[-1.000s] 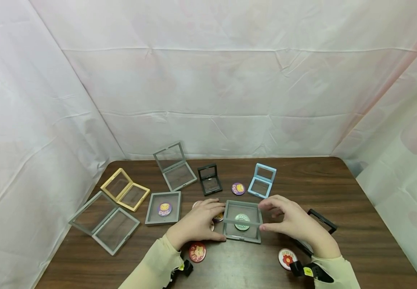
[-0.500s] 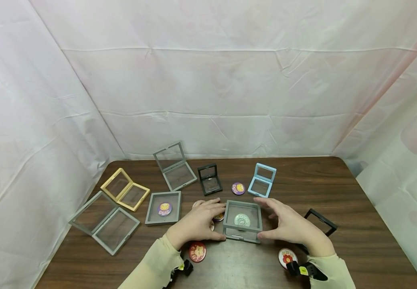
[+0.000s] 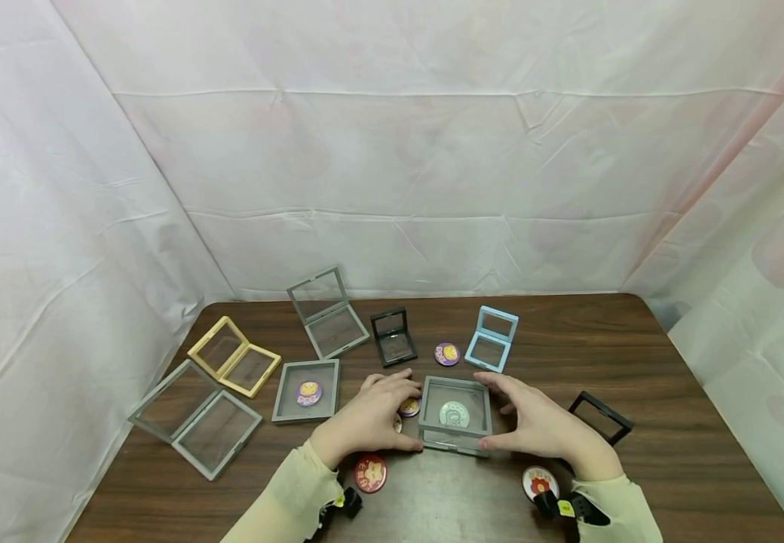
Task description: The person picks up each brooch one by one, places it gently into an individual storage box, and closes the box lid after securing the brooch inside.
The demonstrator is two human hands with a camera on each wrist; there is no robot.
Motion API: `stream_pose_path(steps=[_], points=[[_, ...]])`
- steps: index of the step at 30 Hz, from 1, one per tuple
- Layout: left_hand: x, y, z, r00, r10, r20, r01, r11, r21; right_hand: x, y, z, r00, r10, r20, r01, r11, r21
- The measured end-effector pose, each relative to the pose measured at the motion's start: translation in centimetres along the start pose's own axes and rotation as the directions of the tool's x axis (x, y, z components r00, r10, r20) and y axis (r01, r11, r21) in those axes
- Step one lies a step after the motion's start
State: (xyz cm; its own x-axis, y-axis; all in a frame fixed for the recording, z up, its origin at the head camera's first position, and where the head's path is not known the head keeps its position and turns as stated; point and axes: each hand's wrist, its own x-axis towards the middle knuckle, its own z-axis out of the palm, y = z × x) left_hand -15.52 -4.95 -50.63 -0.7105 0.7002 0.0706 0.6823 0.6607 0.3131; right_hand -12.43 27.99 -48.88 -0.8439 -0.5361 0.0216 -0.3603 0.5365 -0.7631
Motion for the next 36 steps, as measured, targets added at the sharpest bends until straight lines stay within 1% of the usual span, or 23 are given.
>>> stream_pose_path(steps=[3,7,11,14,17,21,25,30,36], points=[[-0.1,0.0,-0.1,1.000,-0.016,-0.020,0.016,1.000,-0.016,0.0,0.0,0.1,1.000,0.004,0.001,-0.004,1.000,-0.009],[-0.2,0.2,-0.2,0.999,-0.038,-0.023,0.037,0.998,-0.055,0.1,0.0,0.2,1.000,0.013,0.003,-0.013,1.000,-0.026],[-0.2,0.5,-0.2,1.000,-0.023,-0.021,0.021,0.997,-0.076,0.1,-0.1,0.3,0.999,0.038,0.022,-0.038,0.998,-0.040],[-0.1,0.6,0.0,1.000,-0.003,-0.020,0.002,0.998,-0.068,0.1,-0.2,0.3,0.998,0.047,0.043,-0.045,0.998,-0.044],[0.0,0.8,0.1,1.000,0.011,-0.008,-0.012,0.999,-0.051,0.3,-0.2,0.6,0.998,0.035,0.048,-0.032,0.998,-0.050],[0.0,0.9,0.2,1.000,0.012,0.009,-0.012,0.999,-0.036,0.3,-0.3,0.8,0.999,0.025,0.045,-0.022,0.997,-0.072],[0.0,1.0,0.2,1.000,0.006,0.022,-0.005,0.999,-0.031,0.5,-0.4,0.8,0.998,0.034,0.062,-0.029,0.996,-0.084],[0.1,1.0,0.3,1.000,0.015,0.017,-0.015,1.000,-0.011,0.6,-0.3,0.8,0.996,0.044,0.079,-0.036,0.995,-0.096],[0.2,1.1,0.3,1.000,0.011,0.020,-0.011,1.000,0.000,0.5,-0.4,0.8,0.998,0.030,0.064,-0.024,0.996,-0.091]])
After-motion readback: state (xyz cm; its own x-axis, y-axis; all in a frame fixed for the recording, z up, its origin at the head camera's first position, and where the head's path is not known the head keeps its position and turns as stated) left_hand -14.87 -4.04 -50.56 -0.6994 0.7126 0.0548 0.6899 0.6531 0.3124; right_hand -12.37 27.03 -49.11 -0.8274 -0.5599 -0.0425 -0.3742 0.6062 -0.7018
